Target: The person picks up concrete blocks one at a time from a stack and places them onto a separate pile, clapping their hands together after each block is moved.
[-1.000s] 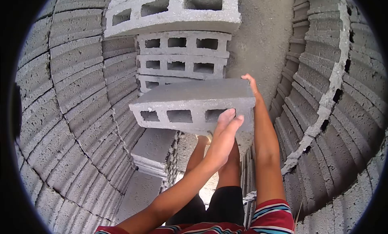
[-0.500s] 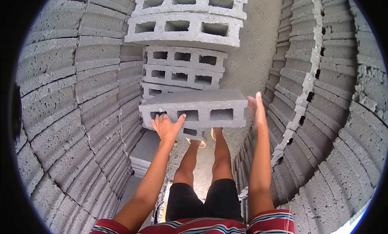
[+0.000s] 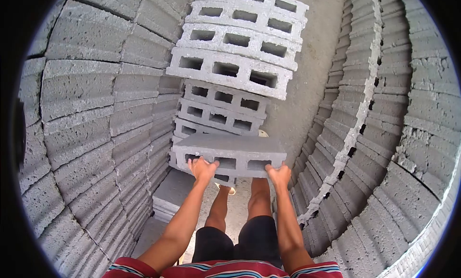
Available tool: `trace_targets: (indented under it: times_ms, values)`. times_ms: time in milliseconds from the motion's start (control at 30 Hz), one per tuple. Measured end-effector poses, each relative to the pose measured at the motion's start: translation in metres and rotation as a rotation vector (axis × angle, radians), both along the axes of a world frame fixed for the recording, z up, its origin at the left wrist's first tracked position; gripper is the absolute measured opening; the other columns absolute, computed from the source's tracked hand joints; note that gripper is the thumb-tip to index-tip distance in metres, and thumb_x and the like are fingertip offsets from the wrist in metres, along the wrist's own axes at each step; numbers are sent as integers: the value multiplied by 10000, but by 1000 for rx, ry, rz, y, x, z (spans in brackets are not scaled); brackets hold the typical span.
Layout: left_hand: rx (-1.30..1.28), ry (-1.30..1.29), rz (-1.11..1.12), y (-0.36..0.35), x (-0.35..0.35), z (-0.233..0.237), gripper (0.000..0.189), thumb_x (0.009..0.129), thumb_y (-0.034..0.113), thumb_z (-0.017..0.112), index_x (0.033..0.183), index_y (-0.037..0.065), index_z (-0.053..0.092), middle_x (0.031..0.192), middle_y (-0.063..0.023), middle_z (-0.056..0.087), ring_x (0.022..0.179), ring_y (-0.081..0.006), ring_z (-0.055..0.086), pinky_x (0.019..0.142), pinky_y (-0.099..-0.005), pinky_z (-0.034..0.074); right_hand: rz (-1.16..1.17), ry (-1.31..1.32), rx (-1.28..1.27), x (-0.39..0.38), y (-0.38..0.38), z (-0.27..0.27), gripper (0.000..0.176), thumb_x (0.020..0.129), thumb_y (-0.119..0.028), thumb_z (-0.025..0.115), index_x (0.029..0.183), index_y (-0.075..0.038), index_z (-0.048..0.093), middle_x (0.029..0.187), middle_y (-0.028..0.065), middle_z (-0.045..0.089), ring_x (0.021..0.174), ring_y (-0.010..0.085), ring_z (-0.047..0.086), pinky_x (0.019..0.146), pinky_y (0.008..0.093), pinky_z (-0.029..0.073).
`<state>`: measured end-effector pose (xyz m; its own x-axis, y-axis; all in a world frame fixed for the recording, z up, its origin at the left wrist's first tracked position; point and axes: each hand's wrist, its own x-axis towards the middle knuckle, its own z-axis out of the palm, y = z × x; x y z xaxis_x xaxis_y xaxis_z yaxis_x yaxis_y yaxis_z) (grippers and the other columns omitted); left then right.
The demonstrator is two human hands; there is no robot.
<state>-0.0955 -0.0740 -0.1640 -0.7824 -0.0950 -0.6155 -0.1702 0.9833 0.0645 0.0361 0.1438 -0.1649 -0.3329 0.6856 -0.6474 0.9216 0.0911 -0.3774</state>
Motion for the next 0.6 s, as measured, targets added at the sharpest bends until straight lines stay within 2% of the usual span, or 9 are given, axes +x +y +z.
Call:
trace_targets:
  times_ms: [33,167,267,367,500,600]
  values:
    - [13,51,-6,2,-1,4,336,552,368,644,659,52,604,710,-70,608,857,-202,527,1032,-327,123,-12,11,0,-5,1,1,518,539,-296,645,907,64,590,783,240,614,783,355,605,742,384,448]
    - [-44,-26,-29,11,-27,13,312,540,356,635,647,64,604,709,-66,609,861,-199,527,1025,-312,145,-20,-38,6,-27,4,24,499,535,-292,645,891,53,594,753,220,619,762,360,603,721,393,454]
    - [-46,-26,-65,22,-51,31,307,536,352,638,644,66,606,715,-71,610,861,-199,528,1023,-309,156,-62,-23,4,-28,6,19,484,539,-286,646,890,43,597,749,208,624,750,346,609,714,386,455]
    - [-23,61,-93,33,-79,42,283,541,329,643,635,65,605,708,-81,610,858,-209,527,1027,-316,164,-177,87,-86,-59,11,35,464,542,-283,649,884,26,605,750,184,632,739,326,616,708,378,456]
    - [26,114,-131,43,-127,41,280,557,319,656,633,56,600,713,-94,611,868,-216,523,1032,-320,159,-172,108,-51,-88,13,13,430,539,-284,656,852,8,614,764,164,639,745,302,620,701,368,456]
    - [61,165,-165,49,-158,35,280,559,319,659,645,58,604,720,-96,614,880,-219,523,1028,-321,164,-236,236,-37,-114,15,4,425,539,-285,658,847,5,614,765,164,639,748,299,619,702,368,454]
